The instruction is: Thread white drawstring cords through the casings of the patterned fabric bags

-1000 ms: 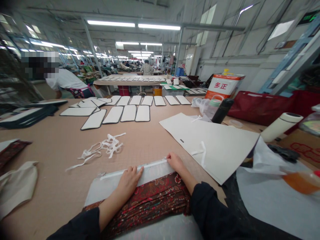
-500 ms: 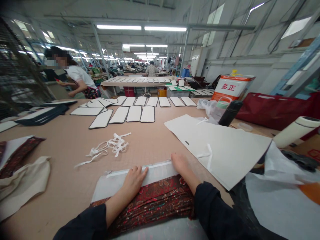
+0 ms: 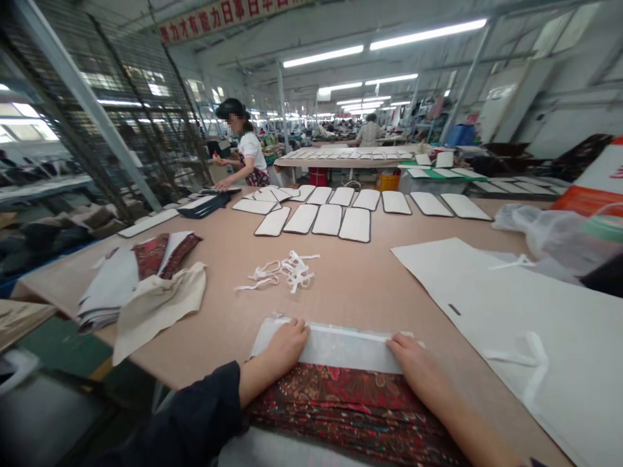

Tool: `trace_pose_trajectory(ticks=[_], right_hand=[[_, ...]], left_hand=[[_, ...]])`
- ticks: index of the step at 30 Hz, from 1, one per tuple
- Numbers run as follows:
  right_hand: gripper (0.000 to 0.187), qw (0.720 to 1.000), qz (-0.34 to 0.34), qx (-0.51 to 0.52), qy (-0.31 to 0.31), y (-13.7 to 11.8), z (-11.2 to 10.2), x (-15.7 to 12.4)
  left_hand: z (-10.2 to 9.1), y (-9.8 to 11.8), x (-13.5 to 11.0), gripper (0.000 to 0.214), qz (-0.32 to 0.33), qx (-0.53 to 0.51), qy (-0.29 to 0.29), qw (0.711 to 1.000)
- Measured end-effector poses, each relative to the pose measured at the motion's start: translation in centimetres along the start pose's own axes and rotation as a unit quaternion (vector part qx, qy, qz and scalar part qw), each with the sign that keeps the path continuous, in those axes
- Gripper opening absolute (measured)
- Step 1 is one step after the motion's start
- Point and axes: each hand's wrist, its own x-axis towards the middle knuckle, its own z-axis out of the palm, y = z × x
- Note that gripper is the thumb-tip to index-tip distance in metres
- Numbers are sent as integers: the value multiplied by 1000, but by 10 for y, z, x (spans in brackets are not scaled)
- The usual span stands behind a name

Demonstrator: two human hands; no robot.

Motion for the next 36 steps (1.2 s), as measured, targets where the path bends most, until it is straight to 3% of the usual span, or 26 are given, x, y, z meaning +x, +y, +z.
trace_pose_trajectory(ticks=[3,6,12,18,24,28,36], right_hand=[[37,999,3,6,31,25,12,-11],[37,999,25,6,47,22,14,-14],[33,996,89,23,-4,-4,-11,-3],[30,989,129,68,1,4,-27,7],[19,982,134,136,-6,31,-37,1],[12,987,143,75,1,32,-35,-4],[10,980,193,48,-34,21,-47,-6]], left_hand=[[-1,-26,-21,24,-43,0,1,999],[0,-39,-31,26,-52,-3,13,999],[13,-43,-29,35,-47,-42,45,997],[12,-57,-23,37,-48,-109,39,992],[-12,-74,-2,29,-23,-93,-56,994],[-31,-45,33,27,22,-98,-44,994],[-38,66,114,24,145,-187,-28,971]])
